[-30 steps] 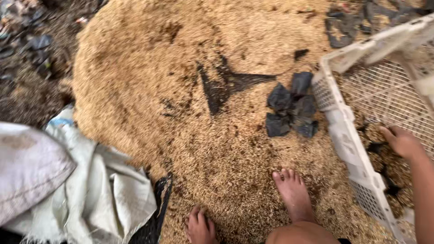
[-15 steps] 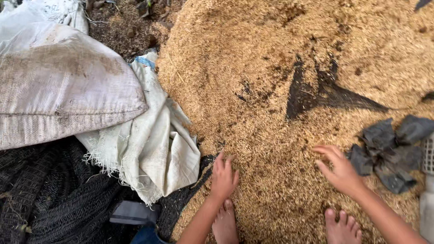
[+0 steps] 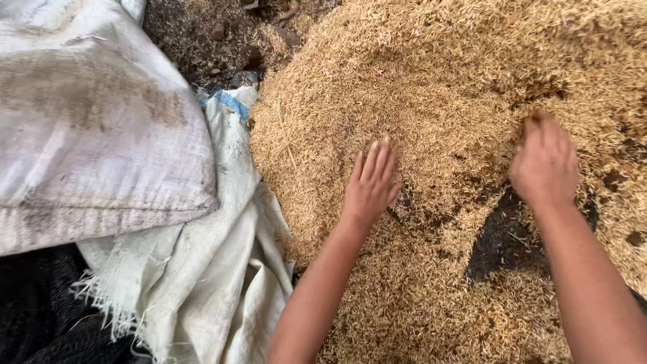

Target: The person sits on a large pile of grains and uses their hands to sift through the material, picking out dark debris and placing it into a nearby white plastic crate. The person repeatedly scoops grains, inspects them, and discards unwanted pieces.

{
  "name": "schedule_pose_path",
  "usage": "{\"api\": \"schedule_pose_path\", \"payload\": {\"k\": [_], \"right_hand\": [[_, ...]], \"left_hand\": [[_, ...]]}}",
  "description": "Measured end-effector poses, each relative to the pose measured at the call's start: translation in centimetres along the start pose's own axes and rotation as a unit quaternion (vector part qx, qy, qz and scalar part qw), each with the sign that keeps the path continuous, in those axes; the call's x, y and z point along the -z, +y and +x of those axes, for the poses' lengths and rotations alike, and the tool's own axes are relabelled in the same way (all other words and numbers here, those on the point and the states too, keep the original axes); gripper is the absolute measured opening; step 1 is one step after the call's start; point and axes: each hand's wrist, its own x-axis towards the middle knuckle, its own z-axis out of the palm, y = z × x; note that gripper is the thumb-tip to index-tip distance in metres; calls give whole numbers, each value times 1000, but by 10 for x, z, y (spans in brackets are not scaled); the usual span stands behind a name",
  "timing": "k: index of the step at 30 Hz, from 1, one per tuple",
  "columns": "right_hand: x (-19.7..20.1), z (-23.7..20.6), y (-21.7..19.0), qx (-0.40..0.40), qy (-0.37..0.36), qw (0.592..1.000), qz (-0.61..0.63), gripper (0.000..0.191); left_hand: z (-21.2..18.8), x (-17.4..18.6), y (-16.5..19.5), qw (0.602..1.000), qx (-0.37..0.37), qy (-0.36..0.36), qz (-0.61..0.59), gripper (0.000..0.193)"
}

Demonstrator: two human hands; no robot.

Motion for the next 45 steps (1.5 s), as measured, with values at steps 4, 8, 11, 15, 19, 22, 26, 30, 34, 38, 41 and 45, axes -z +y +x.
{"api": "schedule_pose_path", "payload": {"k": [4, 8, 11, 15, 19, 22, 26, 30, 34, 38, 41, 45], "right_hand": [[1, 37, 6, -72, 109, 988, 83, 59], [-24, 46, -3, -122, 108, 973, 164, 60], [-37, 39, -15, -152, 73, 954, 247, 59], [-47, 29, -43, -148, 10, 885, 442, 65], [-57, 19, -65, -186, 46, 859, 474, 64], [-55, 6, -65, -256, -15, 786, 563, 66], [-29, -6, -66, -209, -87, 664, 713, 67], [20, 4, -66, -239, -175, 727, 619, 63], [44, 0, -28, -240, -28, 874, 422, 56], [-10, -21, 2, -111, 66, 988, 81, 67], [-70, -37, -5, -116, -33, 993, -1, 66], [-125, -63, -44, 8, 46, 993, 110, 74]], "left_hand": [[62, 9, 7, 993, 45, 4, -106, 98], [81, 4, 37, 956, 115, -2, -270, 115], [84, -7, 53, 929, 146, 69, -334, 117], [86, -15, 71, 885, 182, 124, -411, 118], [77, -8, 85, 853, 182, 169, -459, 116], [73, 6, 87, 837, 169, 167, -494, 112], [75, 30, 79, 693, 204, 135, -678, 105], [82, 47, 61, 586, 242, 206, -745, 77], [51, 41, 46, 657, 308, 316, -611, 69], [-2, 21, 77, 820, 226, 143, -506, 67], [0, -1, 102, 893, 170, 69, -410, 85], [19, -13, 126, 891, 179, 70, -410, 94]]}}
